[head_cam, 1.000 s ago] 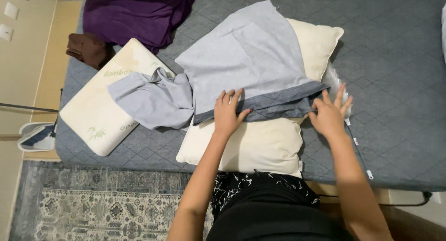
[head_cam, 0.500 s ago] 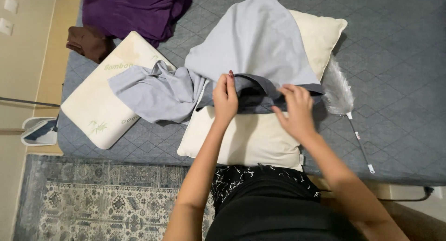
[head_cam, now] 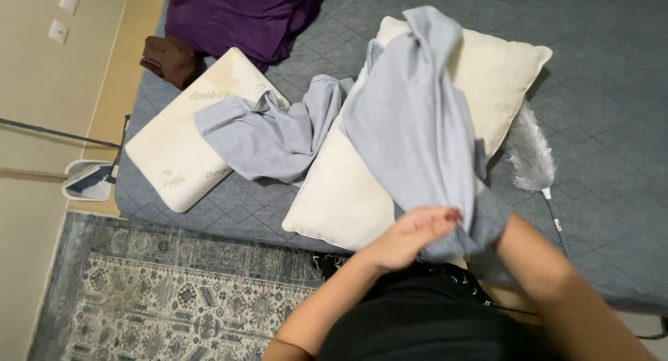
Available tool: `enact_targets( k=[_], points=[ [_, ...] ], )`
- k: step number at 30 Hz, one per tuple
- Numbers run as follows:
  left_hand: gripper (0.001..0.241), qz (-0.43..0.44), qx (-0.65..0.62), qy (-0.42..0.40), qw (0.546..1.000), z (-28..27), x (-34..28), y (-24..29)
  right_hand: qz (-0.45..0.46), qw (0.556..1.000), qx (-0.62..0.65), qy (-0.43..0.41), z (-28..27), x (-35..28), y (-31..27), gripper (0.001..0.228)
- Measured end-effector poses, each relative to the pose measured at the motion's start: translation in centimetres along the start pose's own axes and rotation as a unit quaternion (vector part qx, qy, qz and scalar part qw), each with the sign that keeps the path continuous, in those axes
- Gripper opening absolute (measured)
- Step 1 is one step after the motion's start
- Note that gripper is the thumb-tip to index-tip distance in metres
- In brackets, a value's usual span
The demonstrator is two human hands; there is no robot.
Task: The person dusts a white pillow with a feather duster, then places a gray pillowcase over the pillow and adjusts it by hand.
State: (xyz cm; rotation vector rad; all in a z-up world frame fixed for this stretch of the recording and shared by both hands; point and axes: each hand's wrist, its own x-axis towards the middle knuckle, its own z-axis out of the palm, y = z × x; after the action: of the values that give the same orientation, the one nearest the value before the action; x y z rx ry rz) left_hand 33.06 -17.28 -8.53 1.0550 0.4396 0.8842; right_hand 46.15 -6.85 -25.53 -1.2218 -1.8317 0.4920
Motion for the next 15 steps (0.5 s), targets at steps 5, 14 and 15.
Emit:
enact_targets(
  k=[5,14,15],
  points=[
    [0.03,-0.088,-0.14,-0.242,0.956,2.7,-1.6,1.7,0.037,0.996,0.071,-0.037,-1.5,0.2,0.8,0.024],
    [0.058,-0.004,-0.177,-0.146,0.973,-0.6,4.5,6.7,0.124,0.971,0.191,-0.078,-4.2,-0.5,1.6,0.026],
    [0.058,-0.004,-0.179,-0.147,0.973,-3.0,6.8,5.1,0.134,0.966,0.204,-0.081,-4.7,-0.5,1.6,0.026]
  ],
)
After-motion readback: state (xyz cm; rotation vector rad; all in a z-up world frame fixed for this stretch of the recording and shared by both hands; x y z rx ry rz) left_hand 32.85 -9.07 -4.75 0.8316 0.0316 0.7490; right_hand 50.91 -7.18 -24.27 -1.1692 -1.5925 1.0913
